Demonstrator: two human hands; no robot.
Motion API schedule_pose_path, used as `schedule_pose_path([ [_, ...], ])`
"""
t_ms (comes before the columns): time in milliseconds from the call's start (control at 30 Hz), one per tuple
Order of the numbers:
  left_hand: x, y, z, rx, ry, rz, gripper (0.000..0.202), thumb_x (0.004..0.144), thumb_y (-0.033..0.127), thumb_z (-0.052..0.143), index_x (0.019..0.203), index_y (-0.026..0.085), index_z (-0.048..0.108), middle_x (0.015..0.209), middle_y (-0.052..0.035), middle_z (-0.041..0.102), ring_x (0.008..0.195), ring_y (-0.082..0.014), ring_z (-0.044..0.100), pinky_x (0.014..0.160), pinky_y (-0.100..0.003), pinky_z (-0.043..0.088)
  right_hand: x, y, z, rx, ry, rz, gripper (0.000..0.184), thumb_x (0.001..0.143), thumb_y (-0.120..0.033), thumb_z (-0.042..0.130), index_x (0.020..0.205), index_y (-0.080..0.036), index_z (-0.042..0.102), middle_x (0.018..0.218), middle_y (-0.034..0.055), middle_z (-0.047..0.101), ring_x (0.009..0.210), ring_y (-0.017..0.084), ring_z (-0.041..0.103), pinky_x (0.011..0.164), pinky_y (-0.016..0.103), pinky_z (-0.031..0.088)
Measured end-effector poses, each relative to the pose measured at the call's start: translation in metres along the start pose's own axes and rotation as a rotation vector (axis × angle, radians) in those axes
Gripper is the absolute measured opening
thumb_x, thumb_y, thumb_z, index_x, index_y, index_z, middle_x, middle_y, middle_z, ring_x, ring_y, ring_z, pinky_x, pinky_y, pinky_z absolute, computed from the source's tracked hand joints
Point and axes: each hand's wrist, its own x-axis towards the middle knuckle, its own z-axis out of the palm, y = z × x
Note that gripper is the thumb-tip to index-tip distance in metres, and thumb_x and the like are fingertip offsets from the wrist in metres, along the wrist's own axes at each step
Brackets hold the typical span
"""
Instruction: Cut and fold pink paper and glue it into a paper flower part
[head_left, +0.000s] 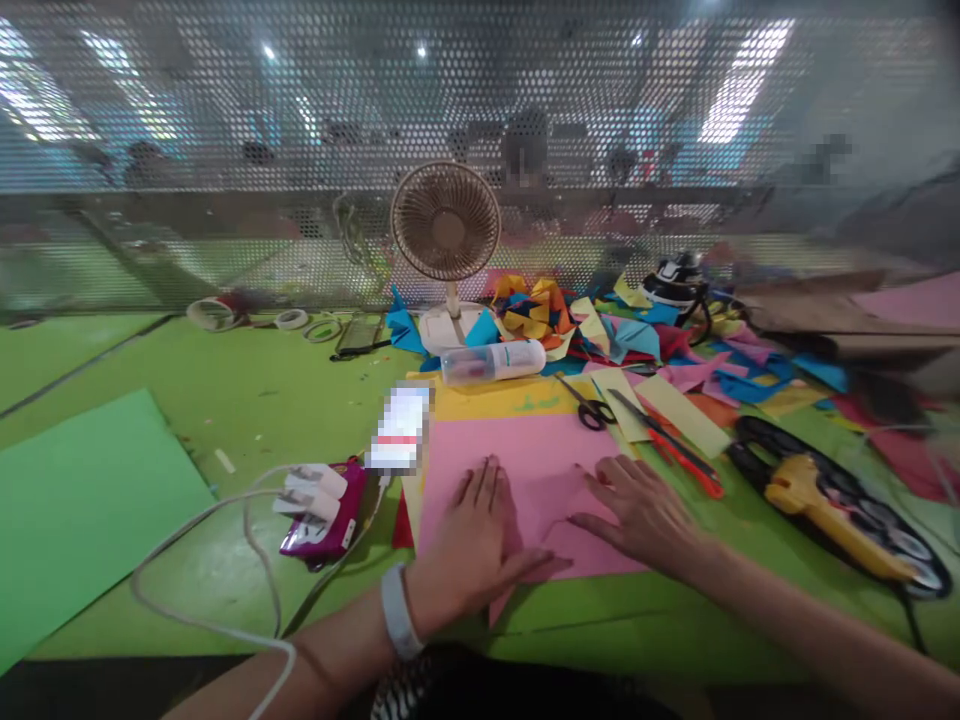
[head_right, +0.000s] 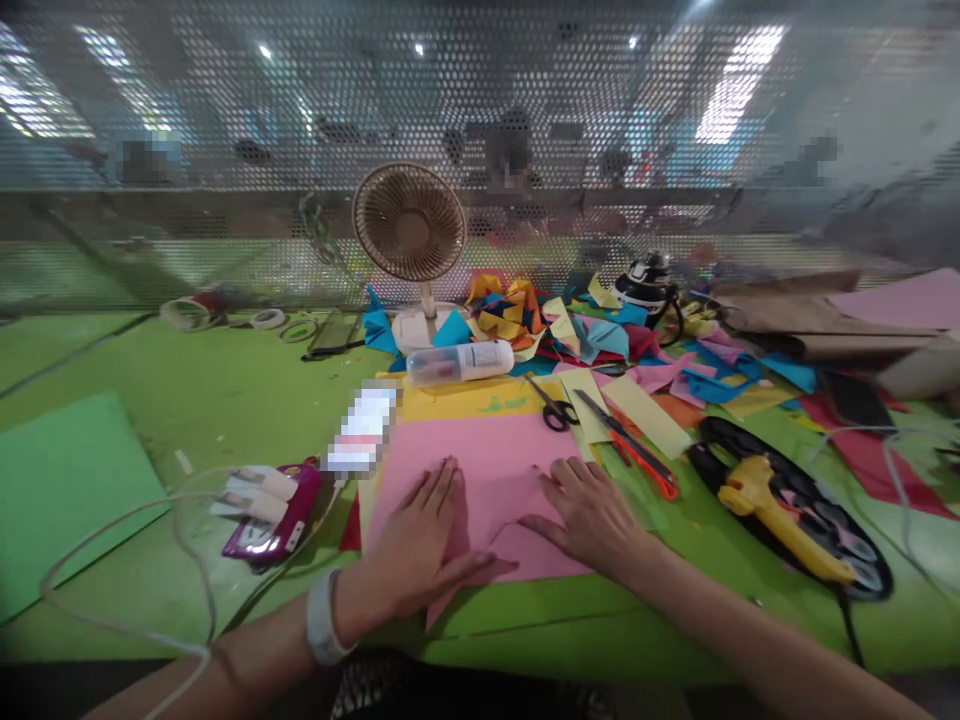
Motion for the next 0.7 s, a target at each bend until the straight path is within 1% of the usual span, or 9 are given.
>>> schedule_pose_path([
  [67, -0.004, -0.007, 0.001, 0.024, 0.027, 0.032, 0.092, 0.081, 0.072, 0.029, 0.137, -0.002, 0.032, 0.144, -0.0273, 0.028, 0.135, -0.0349, 0.023, 0.108, -0.049, 0.024, 0.008, 0.003, -0.007, 0.101, -0.045, 0.022, 0.048, 0.089, -0.053, 0.043, 0.111, -0.015, 0.064, 0.09, 0.0115, 0.06, 0.083, 0.023, 0.055, 0.076, 0.036, 0.041],
  [133, -0.005, -0.012, 0.004, 0.053, 0.046, 0.045, 0.095, 0.08, 0.073, 0.03, 0.136, -0.004, 0.033, 0.142, -0.029, 0.03, 0.134, -0.0364, 0.025, 0.108, -0.05, 0.025, 0.025, 0.003, -0.014, 0.244, -0.12, 0.095, 0.043, 0.091, -0.05, 0.043, 0.105, -0.016, 0.066, 0.09, 0.0108, 0.061, 0.084, 0.022, 0.057, 0.077, 0.033, 0.042],
  [200, -0.003, -0.013, 0.008, 0.087, 0.057, 0.039, 0.101, 0.078, 0.076, 0.029, 0.134, -0.007, 0.034, 0.14, -0.0311, 0.032, 0.133, -0.0385, 0.027, 0.107, -0.051, 0.025, 0.049, 0.001, -0.017, 0.392, -0.24, 0.292, 0.042, 0.09, -0.048, 0.043, 0.098, -0.013, 0.065, 0.095, 0.0126, 0.063, 0.091, 0.023, 0.058, 0.077, 0.032, 0.042],
  [233, -0.002, -0.013, 0.01, 0.104, 0.059, 0.035, 0.102, 0.077, 0.077, 0.028, 0.134, -0.007, 0.035, 0.14, -0.0315, 0.033, 0.133, -0.039, 0.027, 0.107, -0.051, 0.025, 0.063, -0.001, -0.017, 0.432, -0.287, 0.323, 0.044, 0.091, -0.049, 0.041, 0.093, -0.012, 0.065, 0.093, 0.0131, 0.064, 0.088, 0.023, 0.059, 0.074, 0.031, 0.043],
  [267, -0.001, -0.013, 0.011, 0.12, 0.061, 0.031, 0.103, 0.076, 0.078, 0.026, 0.133, -0.007, 0.036, 0.14, -0.0315, 0.033, 0.133, -0.0391, 0.028, 0.106, -0.051, 0.025, 0.076, -0.004, -0.015, 0.472, -0.336, 0.329, 0.046, 0.09, -0.051, 0.041, 0.086, -0.013, 0.066, 0.087, 0.0113, 0.067, 0.081, 0.021, 0.062, 0.069, 0.028, 0.044],
  [333, 0.0, -0.012, 0.013, 0.15, 0.056, 0.03, 0.104, 0.076, 0.079, 0.024, 0.133, -0.007, 0.038, 0.14, -0.0308, 0.034, 0.132, -0.0387, 0.028, 0.106, -0.051, 0.026, 0.099, -0.008, -0.008, 0.591, -0.501, 0.312, 0.05, 0.084, -0.057, 0.047, 0.067, -0.014, 0.064, 0.064, 0.0054, 0.067, 0.058, 0.015, 0.062, 0.056, 0.023, 0.044],
  [400, 0.001, -0.012, 0.013, 0.172, 0.054, 0.034, 0.103, 0.076, 0.079, 0.023, 0.132, -0.006, 0.039, 0.14, -0.0306, 0.033, 0.132, -0.0384, 0.029, 0.106, -0.05, 0.027, 0.115, -0.01, 0.0, 0.697, -0.652, 0.303, 0.051, 0.077, -0.061, 0.054, 0.058, -0.014, 0.062, 0.053, 0.0022, 0.064, 0.046, 0.012, 0.059, 0.048, 0.021, 0.043],
  [533, 0.001, -0.012, 0.009, 0.188, 0.073, 0.058, 0.104, 0.075, 0.079, 0.026, 0.131, -0.008, 0.041, 0.138, -0.0314, 0.035, 0.131, -0.0391, 0.031, 0.105, -0.049, 0.03, 0.127, -0.003, 0.01, 0.805, -0.789, 0.334, 0.05, 0.067, -0.062, 0.064, 0.056, -0.013, 0.062, 0.048, 0.0007, 0.062, 0.042, 0.01, 0.056, 0.045, 0.019, 0.042],
  [700, 0.002, -0.012, 0.007, 0.204, 0.071, 0.061, 0.106, 0.075, 0.079, 0.026, 0.13, -0.01, 0.041, 0.137, -0.0325, 0.035, 0.129, -0.0407, 0.035, 0.103, -0.051, 0.032, 0.117, 0.02, 0.007, 0.833, -0.827, 0.394, 0.049, 0.058, -0.061, 0.071, 0.051, -0.013, 0.061, 0.041, -0.002, 0.057, 0.041, 0.009, 0.053, 0.041, 0.018, 0.035],
])
